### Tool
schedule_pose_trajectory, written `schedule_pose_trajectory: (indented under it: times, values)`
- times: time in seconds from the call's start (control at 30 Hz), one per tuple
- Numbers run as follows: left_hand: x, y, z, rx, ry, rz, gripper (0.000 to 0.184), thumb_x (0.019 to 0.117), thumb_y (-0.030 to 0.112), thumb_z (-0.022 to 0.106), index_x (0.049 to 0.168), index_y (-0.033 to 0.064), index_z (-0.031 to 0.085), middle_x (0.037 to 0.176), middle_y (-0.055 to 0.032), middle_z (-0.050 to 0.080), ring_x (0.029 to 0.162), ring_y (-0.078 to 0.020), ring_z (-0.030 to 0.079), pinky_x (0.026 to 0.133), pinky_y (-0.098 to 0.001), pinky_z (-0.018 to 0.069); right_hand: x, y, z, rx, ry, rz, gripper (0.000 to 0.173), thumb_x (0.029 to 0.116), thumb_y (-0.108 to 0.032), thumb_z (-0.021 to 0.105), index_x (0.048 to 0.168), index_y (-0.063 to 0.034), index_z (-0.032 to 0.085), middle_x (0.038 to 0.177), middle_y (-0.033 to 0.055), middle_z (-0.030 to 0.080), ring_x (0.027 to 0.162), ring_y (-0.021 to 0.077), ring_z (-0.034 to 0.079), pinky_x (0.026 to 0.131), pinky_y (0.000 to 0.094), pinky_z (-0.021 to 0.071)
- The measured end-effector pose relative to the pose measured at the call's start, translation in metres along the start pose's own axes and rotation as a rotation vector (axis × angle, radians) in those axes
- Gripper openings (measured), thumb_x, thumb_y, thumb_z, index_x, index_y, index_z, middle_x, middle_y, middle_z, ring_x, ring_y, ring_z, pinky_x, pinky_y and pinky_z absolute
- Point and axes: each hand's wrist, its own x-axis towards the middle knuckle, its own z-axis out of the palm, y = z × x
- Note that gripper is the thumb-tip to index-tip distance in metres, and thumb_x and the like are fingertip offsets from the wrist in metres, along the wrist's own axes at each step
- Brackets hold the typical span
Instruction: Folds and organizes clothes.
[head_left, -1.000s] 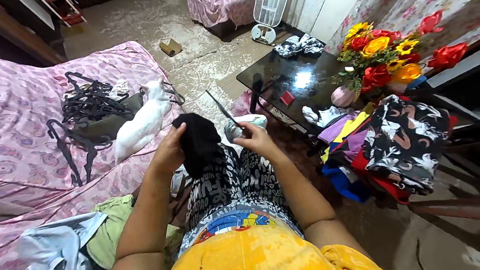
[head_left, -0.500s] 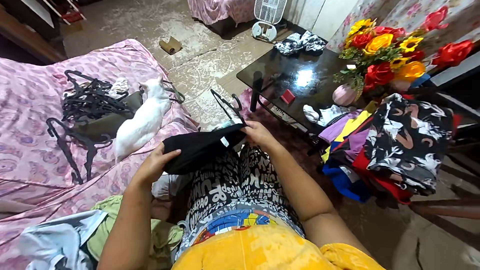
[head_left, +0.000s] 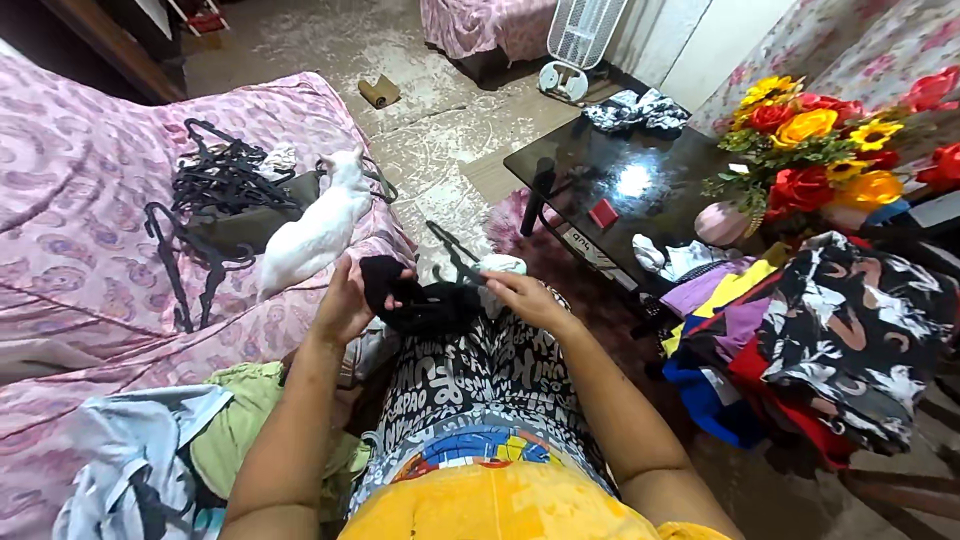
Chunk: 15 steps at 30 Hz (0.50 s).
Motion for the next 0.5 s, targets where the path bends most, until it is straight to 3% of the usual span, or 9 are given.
schedule_pose_trajectory:
  times: [0.07,0.13,0.17,0.23,0.27,0.33,0.4,0.47,0.5]
  values:
    - [0.006,0.011,0.013,0.058,-0.013,0.012,0.077,0.1004,0.072,0.014,0.135,0.0157,0.055,0.125,-0.0086,0.07,0.076,-0.0137,0.068,0.069,-0.0315,0.059,-0.001,-0.003,0.011,-0.2,-0.018,-0.029,0.045,0.1091,-0.038,0.041,0.143,-0.0172,0.062,0.131,0.0138,0.068,0.123,0.0281,0.064,0.109,0.0536,0.0469]
    - [0.008,0.014,0.037,0.222,-0.04,-0.011,0.069,0.1053,0.063,0.019,0.134,0.0141,0.057,0.116,-0.006,0.072,0.073,-0.0129,0.068,0.065,-0.0318,0.0597,0.001,-0.011,0.025,-0.339,0.011,-0.033,0.044,0.1086,-0.038,0.042,0.143,-0.0188,0.062,0.125,0.0153,0.069,0.117,0.0309,0.066,0.103,0.0548,0.0501]
    - [0.009,0.013,0.05,0.36,-0.064,-0.029,0.06,0.1091,0.051,0.02,0.134,0.0108,0.057,0.115,-0.0071,0.071,0.075,-0.0141,0.069,0.067,-0.0333,0.0602,0.003,-0.015,0.031,-0.368,0.019,-0.029,0.044,0.1083,-0.038,0.043,0.144,-0.019,0.061,0.124,0.016,0.069,0.115,0.0318,0.067,0.1,0.0549,0.0512]
    - [0.007,0.011,0.075,0.742,-0.115,-0.058,0.049,0.1114,0.038,0.03,0.132,0.0037,0.058,0.115,-0.0106,0.069,0.093,-0.0174,0.07,0.083,-0.039,0.0597,0.007,-0.021,0.039,-0.368,0.027,-0.028,0.044,0.1077,-0.035,0.045,0.145,-0.0162,0.06,0.125,0.0175,0.068,0.114,0.0329,0.067,0.1,0.0542,0.0519]
    - [0.007,0.01,0.085,0.917,-0.159,-0.075,0.051,0.111,0.039,0.035,0.131,0.0001,0.061,0.12,-0.0172,0.068,0.108,-0.0244,0.066,0.098,-0.0478,0.0519,0.009,-0.023,0.041,-0.336,0.041,-0.024,0.043,0.1078,-0.032,0.046,0.144,-0.0134,0.059,0.127,0.0182,0.067,0.117,0.033,0.066,0.103,0.0533,0.0508]
    - [0.003,0.004,0.1,1.178,-0.222,-0.027,0.053,0.1104,0.044,0.035,0.121,-0.0003,0.063,0.11,-0.0221,0.068,0.108,-0.0344,0.065,0.097,-0.0593,0.0478,0.011,-0.023,0.042,-0.222,0.121,-0.036,0.041,0.1076,-0.022,0.045,0.142,-0.0067,0.059,0.131,0.0188,0.066,0.124,0.0309,0.063,0.109,0.0498,0.0476]
    - [-0.004,-0.008,0.106,1.264,-0.127,0.179,0.048,0.1086,0.043,0.043,0.112,0.0028,0.068,0.101,-0.0169,0.071,0.1,-0.0305,0.069,0.092,-0.0547,0.0522,0.012,-0.023,0.042,-0.095,0.214,-0.092,0.04,0.1068,-0.016,0.043,0.139,-0.001,0.061,0.13,0.0185,0.068,0.124,0.0273,0.064,0.111,0.0457,0.0473]
    - [-0.003,-0.028,0.103,1.195,0.203,0.567,0.039,0.0988,0.042,0.064,0.107,0.0054,0.074,0.102,-0.012,0.072,0.1,-0.0241,0.068,0.093,-0.044,0.0551,0.004,-0.032,0.036,-0.04,0.263,-0.171,0.038,0.1066,-0.015,0.042,0.134,0.001,0.064,0.123,0.0166,0.071,0.118,0.0222,0.067,0.106,0.0424,0.0508]
    - [0.001,-0.034,0.101,1.153,0.368,0.726,0.048,0.0905,0.045,0.074,0.114,0.0031,0.071,0.11,-0.0151,0.07,0.108,-0.0275,0.066,0.098,-0.0461,0.0534,-0.002,-0.041,0.031,-0.066,0.265,-0.221,0.038,0.1066,-0.015,0.043,0.132,0.0014,0.065,0.121,0.0161,0.072,0.114,0.0215,0.068,0.104,0.0414,0.0524]
